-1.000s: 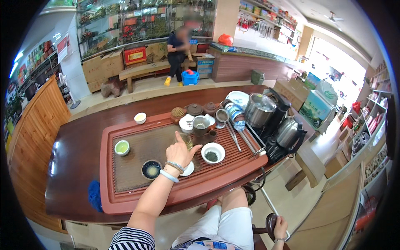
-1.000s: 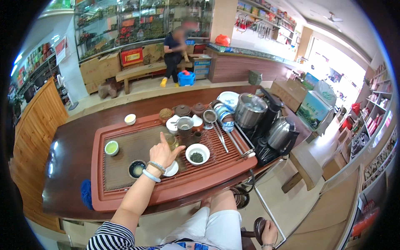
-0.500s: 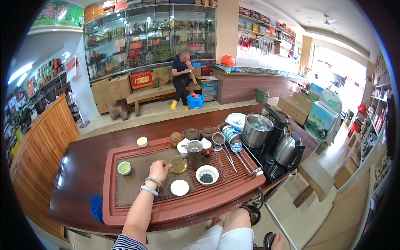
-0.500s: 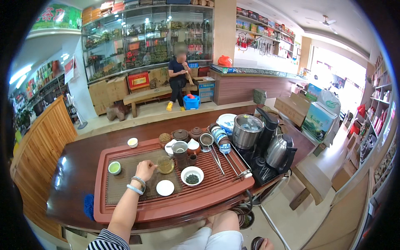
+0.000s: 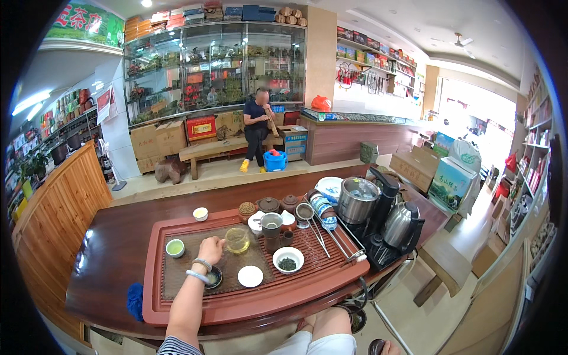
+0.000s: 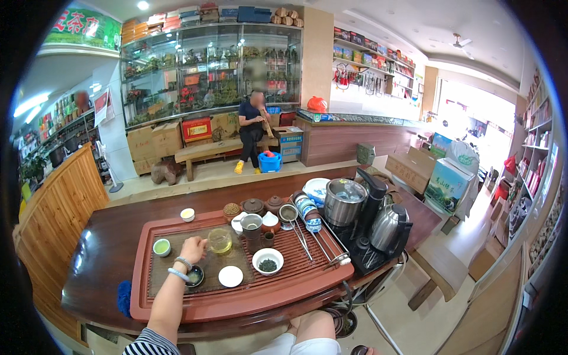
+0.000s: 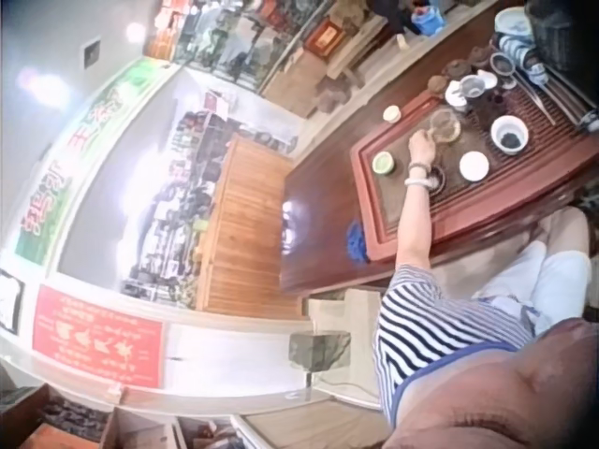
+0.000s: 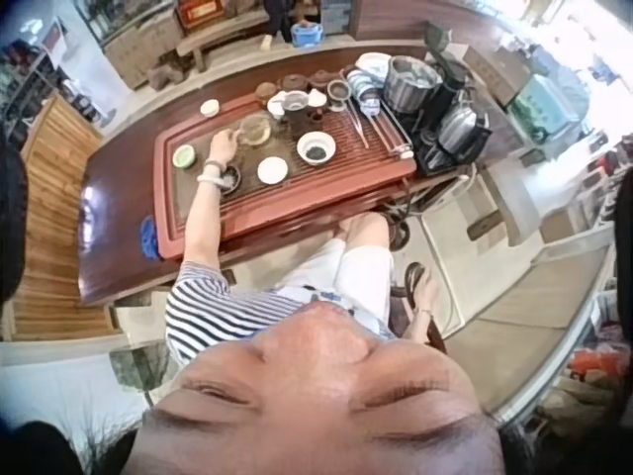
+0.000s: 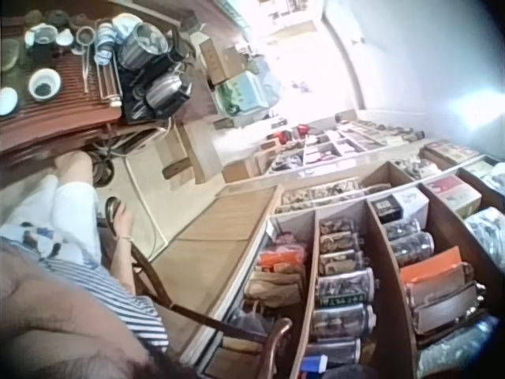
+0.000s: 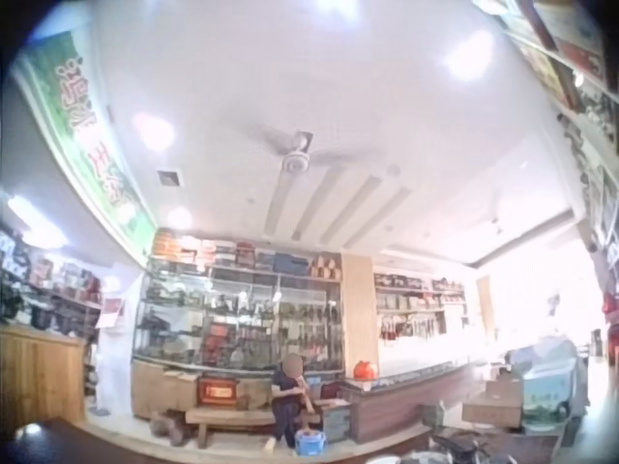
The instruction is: The person prepares tea by pouring hot water from a kettle into a teapot and cups, then adds tea leaves from a plastic bag into a small bowl. The person handles the kettle, teapot, cups, and tea leaves throughout the process.
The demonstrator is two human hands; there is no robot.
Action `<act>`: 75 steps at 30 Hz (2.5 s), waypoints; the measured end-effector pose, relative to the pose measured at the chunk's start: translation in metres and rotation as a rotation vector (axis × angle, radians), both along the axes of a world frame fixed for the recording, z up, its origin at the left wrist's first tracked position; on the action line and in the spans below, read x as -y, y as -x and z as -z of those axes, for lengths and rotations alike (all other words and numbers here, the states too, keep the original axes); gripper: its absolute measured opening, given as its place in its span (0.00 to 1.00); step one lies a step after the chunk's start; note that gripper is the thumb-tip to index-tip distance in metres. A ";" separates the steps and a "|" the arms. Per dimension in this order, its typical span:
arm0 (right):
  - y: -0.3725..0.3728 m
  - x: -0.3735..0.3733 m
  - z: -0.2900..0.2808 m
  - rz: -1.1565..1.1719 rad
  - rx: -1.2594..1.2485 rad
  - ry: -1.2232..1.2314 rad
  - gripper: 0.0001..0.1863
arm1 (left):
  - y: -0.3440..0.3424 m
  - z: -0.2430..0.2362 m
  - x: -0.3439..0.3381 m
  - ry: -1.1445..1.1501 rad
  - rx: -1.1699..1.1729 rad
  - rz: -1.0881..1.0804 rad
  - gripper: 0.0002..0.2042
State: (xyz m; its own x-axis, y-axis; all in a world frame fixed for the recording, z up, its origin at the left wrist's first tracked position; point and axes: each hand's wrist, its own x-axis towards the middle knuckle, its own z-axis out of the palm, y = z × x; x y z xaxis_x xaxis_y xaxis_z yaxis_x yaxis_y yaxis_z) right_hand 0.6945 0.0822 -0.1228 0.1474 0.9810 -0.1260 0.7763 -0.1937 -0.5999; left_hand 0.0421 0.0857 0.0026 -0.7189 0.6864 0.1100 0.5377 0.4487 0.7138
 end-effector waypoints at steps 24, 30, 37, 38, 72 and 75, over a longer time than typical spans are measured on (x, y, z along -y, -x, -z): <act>-0.002 0.001 -0.007 0.017 -0.100 0.041 0.27 | -0.075 -0.050 0.016 0.161 -0.191 0.312 0.27; 0.020 -0.090 -0.075 -0.158 -0.100 -0.260 0.25 | -0.068 -0.026 0.032 0.206 -0.260 0.414 0.26; 0.042 -0.266 -0.180 -0.074 -0.151 -0.428 0.45 | -0.062 -0.012 0.022 0.296 -0.208 0.348 0.26; 0.045 -0.285 -0.190 -0.023 -0.172 -0.413 0.46 | -0.065 -0.015 0.020 0.325 -0.206 0.348 0.25; 0.062 -0.232 -0.169 0.196 -0.763 -0.548 0.20 | -0.044 -0.017 0.012 -0.269 0.769 0.362 0.13; 0.054 -0.198 -0.185 0.080 -0.768 -0.519 0.16 | -0.056 -0.029 0.011 -0.289 0.964 0.352 0.17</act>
State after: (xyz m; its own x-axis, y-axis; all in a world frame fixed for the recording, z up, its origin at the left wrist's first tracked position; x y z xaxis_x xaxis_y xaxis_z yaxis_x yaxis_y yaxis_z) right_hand 0.6402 0.2799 0.0620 0.2754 0.9322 0.2349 0.1260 0.2072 -0.9702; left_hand 0.0984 0.0751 0.0319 -0.3553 0.9113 -0.2081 -0.2448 0.1241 0.9616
